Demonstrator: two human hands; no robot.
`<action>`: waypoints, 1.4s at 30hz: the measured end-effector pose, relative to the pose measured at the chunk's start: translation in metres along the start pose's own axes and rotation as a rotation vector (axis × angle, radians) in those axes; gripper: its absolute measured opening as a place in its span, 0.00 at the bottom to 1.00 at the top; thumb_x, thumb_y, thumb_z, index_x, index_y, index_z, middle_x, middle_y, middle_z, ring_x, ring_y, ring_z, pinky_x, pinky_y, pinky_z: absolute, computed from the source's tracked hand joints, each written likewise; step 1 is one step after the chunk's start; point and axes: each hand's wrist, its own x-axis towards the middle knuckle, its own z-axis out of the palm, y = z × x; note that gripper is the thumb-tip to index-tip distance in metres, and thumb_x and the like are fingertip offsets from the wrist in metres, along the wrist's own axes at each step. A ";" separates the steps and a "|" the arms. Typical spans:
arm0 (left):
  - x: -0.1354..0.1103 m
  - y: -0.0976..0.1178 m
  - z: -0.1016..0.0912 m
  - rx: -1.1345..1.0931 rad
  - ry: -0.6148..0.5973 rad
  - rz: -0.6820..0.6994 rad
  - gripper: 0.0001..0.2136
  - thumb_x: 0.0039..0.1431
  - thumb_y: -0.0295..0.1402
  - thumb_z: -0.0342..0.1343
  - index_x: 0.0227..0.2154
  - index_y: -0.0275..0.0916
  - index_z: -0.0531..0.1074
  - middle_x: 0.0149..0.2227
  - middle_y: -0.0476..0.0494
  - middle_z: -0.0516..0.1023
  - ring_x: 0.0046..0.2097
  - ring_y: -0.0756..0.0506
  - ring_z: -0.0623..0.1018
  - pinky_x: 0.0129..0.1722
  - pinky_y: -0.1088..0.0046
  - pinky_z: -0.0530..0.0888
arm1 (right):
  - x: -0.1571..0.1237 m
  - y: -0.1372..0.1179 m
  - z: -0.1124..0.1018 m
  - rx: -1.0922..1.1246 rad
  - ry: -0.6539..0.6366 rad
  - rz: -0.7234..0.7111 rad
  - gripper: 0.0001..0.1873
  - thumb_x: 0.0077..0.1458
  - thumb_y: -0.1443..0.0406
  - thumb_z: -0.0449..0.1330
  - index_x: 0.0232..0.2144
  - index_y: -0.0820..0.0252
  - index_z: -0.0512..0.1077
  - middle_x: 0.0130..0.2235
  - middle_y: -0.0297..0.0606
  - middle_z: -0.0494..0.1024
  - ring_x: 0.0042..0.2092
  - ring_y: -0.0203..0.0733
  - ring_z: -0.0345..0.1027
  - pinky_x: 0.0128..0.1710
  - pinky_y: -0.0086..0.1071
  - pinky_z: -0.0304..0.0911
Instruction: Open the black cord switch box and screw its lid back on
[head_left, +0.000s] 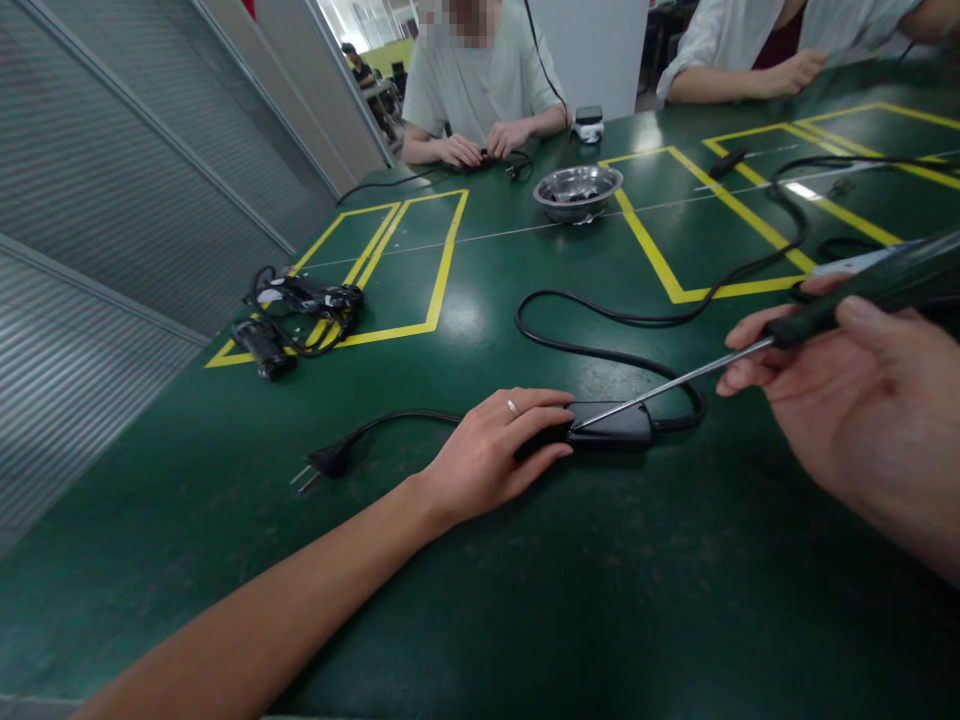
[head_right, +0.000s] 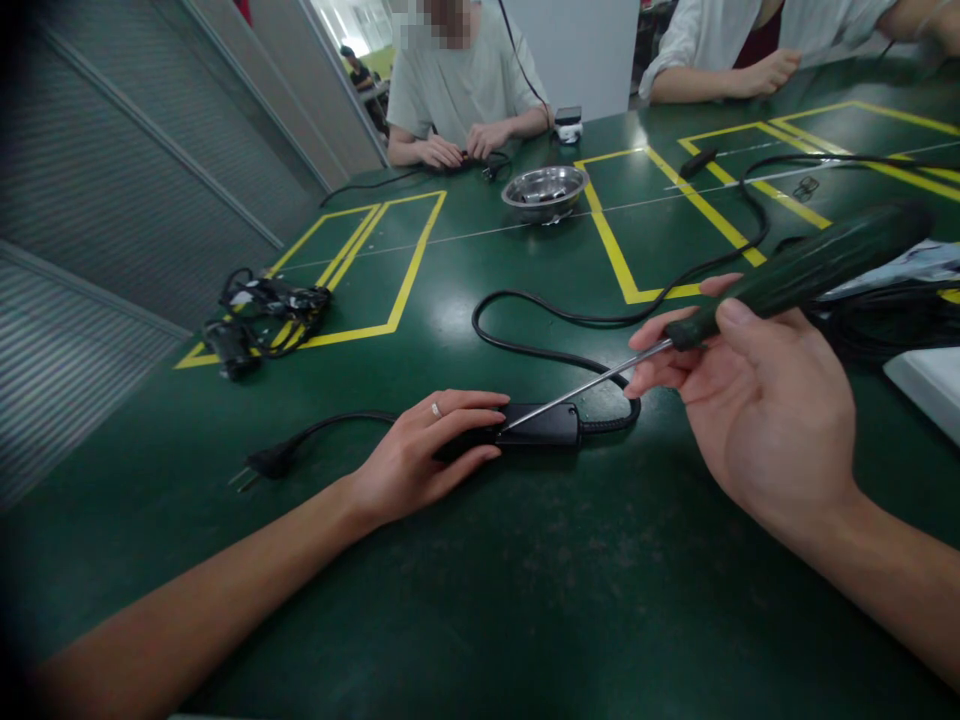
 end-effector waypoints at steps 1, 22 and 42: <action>0.000 -0.001 0.000 -0.025 -0.010 -0.013 0.14 0.63 0.33 0.56 0.51 0.39 0.67 0.55 0.39 0.72 0.54 0.44 0.74 0.53 0.62 0.71 | -0.001 0.000 0.001 -0.017 -0.021 -0.022 0.10 0.57 0.66 0.53 0.40 0.57 0.71 0.30 0.40 0.77 0.34 0.47 0.74 0.25 0.38 0.70; 0.001 0.000 -0.001 -0.063 -0.047 -0.059 0.12 0.64 0.33 0.55 0.49 0.39 0.67 0.55 0.37 0.72 0.54 0.43 0.73 0.52 0.60 0.72 | -0.008 -0.013 0.007 -0.096 -0.079 -0.050 0.18 0.52 0.72 0.52 0.44 0.58 0.74 0.38 0.42 0.75 0.44 0.51 0.72 0.24 0.39 0.68; 0.001 0.000 -0.001 -0.069 -0.065 -0.061 0.12 0.64 0.32 0.55 0.49 0.38 0.66 0.55 0.38 0.71 0.55 0.43 0.73 0.52 0.60 0.73 | -0.006 -0.012 0.004 -0.233 -0.100 -0.116 0.10 0.53 0.69 0.60 0.39 0.58 0.73 0.37 0.42 0.77 0.36 0.47 0.73 0.20 0.36 0.65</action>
